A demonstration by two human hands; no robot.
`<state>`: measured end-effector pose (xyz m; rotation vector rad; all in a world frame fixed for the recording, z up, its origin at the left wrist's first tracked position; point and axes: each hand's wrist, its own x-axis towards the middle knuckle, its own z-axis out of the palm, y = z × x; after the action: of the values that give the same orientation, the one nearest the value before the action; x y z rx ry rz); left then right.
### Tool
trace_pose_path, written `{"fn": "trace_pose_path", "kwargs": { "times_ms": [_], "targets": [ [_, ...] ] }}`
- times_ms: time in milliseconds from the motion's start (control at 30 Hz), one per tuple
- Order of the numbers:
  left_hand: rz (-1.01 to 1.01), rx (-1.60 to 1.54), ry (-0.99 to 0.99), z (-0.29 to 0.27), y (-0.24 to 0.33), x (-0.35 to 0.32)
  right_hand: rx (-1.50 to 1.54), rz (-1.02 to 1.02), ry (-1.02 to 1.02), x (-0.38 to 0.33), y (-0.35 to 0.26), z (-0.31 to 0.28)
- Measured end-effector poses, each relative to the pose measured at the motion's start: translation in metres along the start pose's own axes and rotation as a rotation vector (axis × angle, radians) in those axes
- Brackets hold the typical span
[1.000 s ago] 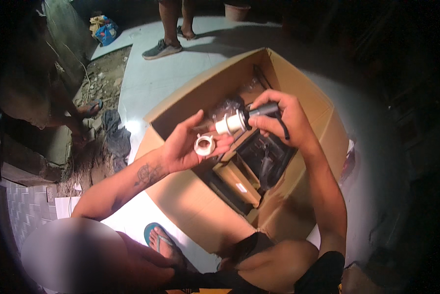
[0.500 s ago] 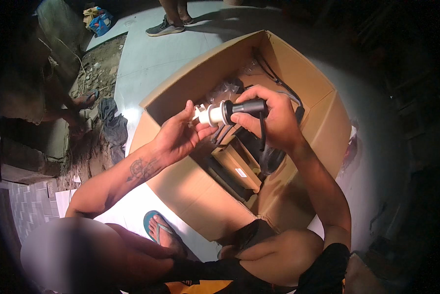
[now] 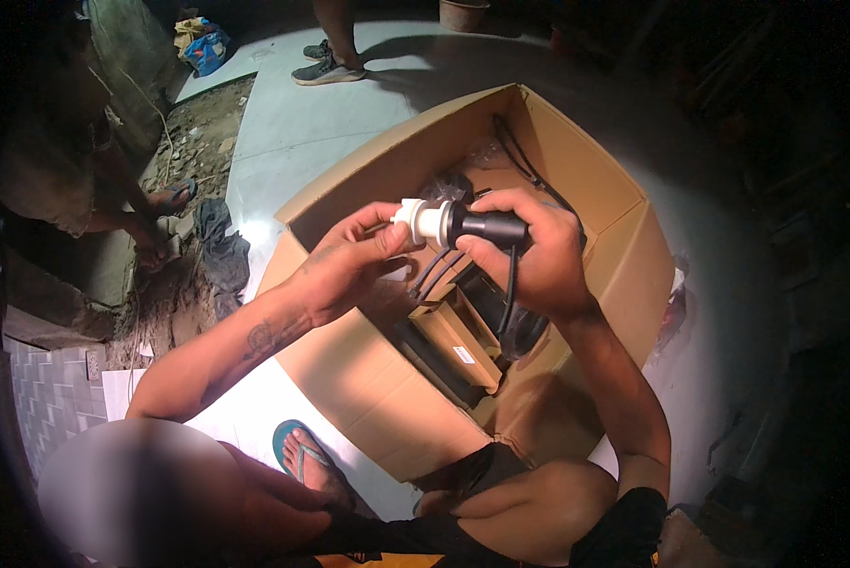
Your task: The person unboxes and assembles a kitchen faucet by connecting various hoses and a soap dispenser pump.
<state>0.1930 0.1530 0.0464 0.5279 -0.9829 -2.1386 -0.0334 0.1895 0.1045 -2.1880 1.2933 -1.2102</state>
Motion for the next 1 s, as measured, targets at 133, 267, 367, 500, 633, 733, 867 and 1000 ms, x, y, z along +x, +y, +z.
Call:
{"fn": "trace_pose_path", "kwargs": {
  "times_ms": [133, 267, 367, 500, 633, 733, 867, 1000],
  "targets": [
    [0.463, 0.488, 0.011, 0.010, 0.007, -0.002, 0.491, 0.386, -0.041, 0.001, -0.006, -0.004],
    [0.402, 0.528, 0.099, 0.019, 0.019, -0.004, 0.478, 0.350, -0.052, 0.004, -0.010, -0.001],
    [0.235, 0.481, 0.085, 0.022, 0.024, -0.005, 0.495, 0.322, -0.065, 0.005, -0.012, 0.002],
    [0.285, 0.461, 0.016, 0.022, 0.021, -0.007, 0.425, 0.263, -0.060, 0.003, -0.017, 0.000],
    [0.472, 0.581, -0.061, 0.018, 0.017, -0.007, 0.248, 0.091, -0.001, 0.004, -0.023, -0.005],
    [0.283, 0.290, 0.039, 0.013, 0.017, -0.008, 0.121, -0.017, 0.004, 0.005, -0.024, -0.008],
    [0.086, 0.261, 0.025, 0.009, 0.022, -0.012, 0.136, -0.003, 0.018, 0.008, -0.021, -0.012],
    [0.770, 0.838, -0.093, 0.009, 0.033, -0.017, 0.163, 0.032, 0.031, 0.009, -0.016, -0.014]
  ]
}}
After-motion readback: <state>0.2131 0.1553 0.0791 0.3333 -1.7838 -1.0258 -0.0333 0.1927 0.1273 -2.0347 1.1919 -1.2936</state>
